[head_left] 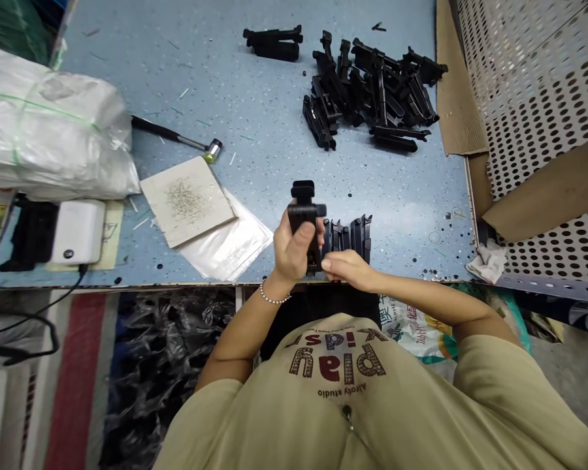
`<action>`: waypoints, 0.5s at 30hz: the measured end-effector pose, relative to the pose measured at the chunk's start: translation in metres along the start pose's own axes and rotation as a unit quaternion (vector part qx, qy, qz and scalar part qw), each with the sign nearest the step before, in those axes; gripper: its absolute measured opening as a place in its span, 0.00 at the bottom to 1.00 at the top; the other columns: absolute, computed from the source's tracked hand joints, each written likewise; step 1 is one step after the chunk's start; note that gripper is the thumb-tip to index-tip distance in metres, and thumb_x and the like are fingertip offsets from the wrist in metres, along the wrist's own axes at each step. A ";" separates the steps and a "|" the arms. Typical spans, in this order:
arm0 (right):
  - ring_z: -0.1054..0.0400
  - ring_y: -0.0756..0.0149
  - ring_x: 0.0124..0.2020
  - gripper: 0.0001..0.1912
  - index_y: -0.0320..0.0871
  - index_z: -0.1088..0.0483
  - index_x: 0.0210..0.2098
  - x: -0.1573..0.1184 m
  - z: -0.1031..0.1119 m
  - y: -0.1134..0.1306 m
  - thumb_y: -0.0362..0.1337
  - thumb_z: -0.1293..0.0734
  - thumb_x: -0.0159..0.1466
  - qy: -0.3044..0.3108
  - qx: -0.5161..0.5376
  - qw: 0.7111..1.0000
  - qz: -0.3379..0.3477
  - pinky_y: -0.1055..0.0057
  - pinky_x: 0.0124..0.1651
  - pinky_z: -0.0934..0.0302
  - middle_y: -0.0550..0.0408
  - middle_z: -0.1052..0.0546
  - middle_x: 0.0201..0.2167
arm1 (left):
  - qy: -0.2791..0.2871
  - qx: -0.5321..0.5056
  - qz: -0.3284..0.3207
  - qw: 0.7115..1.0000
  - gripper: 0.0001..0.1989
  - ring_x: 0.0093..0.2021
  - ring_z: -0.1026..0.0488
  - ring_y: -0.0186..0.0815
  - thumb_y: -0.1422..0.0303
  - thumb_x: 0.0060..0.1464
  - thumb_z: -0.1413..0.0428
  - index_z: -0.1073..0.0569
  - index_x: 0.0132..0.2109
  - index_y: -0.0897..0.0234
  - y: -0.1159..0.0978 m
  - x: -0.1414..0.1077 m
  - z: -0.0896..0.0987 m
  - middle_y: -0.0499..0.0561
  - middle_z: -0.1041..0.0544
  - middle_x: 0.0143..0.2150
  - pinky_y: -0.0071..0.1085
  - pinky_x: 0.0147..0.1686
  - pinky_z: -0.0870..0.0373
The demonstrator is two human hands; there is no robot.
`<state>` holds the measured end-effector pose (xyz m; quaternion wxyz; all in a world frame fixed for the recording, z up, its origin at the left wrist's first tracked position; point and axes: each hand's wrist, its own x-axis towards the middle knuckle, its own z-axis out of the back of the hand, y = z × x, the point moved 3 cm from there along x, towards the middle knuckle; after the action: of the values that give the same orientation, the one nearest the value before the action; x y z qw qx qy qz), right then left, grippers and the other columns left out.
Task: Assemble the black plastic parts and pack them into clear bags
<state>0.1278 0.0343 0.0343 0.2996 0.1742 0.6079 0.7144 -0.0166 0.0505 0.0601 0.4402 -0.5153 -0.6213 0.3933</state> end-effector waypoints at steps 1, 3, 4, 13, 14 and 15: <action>0.52 0.71 0.18 0.28 0.49 0.47 0.25 0.001 -0.003 -0.003 0.58 0.52 0.75 0.026 0.071 0.996 -0.044 0.72 0.23 0.51 0.65 0.47 0.17 | 0.014 0.031 -0.045 0.998 0.25 0.27 0.25 0.30 0.45 0.55 0.35 0.24 0.46 0.62 -0.003 -0.001 0.002 0.48 0.22 0.34 0.28 0.26 0.27; 0.54 0.71 0.17 0.29 0.49 0.48 0.25 0.002 -0.003 -0.002 0.58 0.55 0.75 0.073 0.115 0.987 -0.083 0.72 0.21 0.51 0.67 0.49 0.16 | 0.033 0.065 -0.069 0.995 0.27 0.28 0.25 0.30 0.46 0.52 0.33 0.24 0.47 0.62 -0.007 0.000 0.004 0.48 0.21 0.34 0.28 0.27 0.27; 0.51 0.70 0.18 0.29 0.49 0.46 0.26 0.004 0.002 0.001 0.59 0.54 0.75 0.079 0.078 0.991 -0.070 0.72 0.22 0.49 0.65 0.45 0.17 | 0.034 0.062 -0.042 0.997 0.26 0.27 0.25 0.30 0.46 0.54 0.34 0.25 0.47 0.62 -0.007 0.002 0.005 0.48 0.21 0.34 0.27 0.26 0.27; 0.41 0.66 0.26 0.25 0.47 0.36 0.26 0.011 0.025 0.033 0.52 0.43 0.76 0.032 -0.303 0.935 0.179 0.70 0.28 0.40 0.59 0.36 0.23 | -0.016 -0.026 0.180 0.983 0.25 0.23 0.30 0.28 0.43 0.58 0.40 0.28 0.36 0.62 -0.005 0.010 -0.005 0.48 0.25 0.29 0.27 0.21 0.32; 0.42 0.68 0.25 0.27 0.47 0.37 0.24 0.011 0.021 0.030 0.53 0.43 0.76 0.021 -0.255 0.957 0.139 0.72 0.25 0.41 0.61 0.37 0.21 | -0.030 -0.025 0.168 0.985 0.24 0.23 0.30 0.29 0.43 0.59 0.40 0.27 0.37 0.62 -0.006 0.005 -0.005 0.48 0.25 0.30 0.27 0.21 0.32; 0.43 0.69 0.22 0.28 0.48 0.37 0.23 0.010 0.017 0.027 0.54 0.44 0.76 0.009 -0.211 0.973 0.097 0.73 0.22 0.43 0.63 0.39 0.19 | -0.049 -0.017 0.140 0.989 0.24 0.24 0.29 0.29 0.43 0.58 0.39 0.26 0.39 0.61 -0.007 0.001 -0.003 0.48 0.25 0.31 0.28 0.22 0.31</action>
<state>0.1252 0.0519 0.0625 0.2534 0.1587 0.4265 0.8536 -0.0156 0.0503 0.0681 0.3406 -0.5849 -0.5704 0.4652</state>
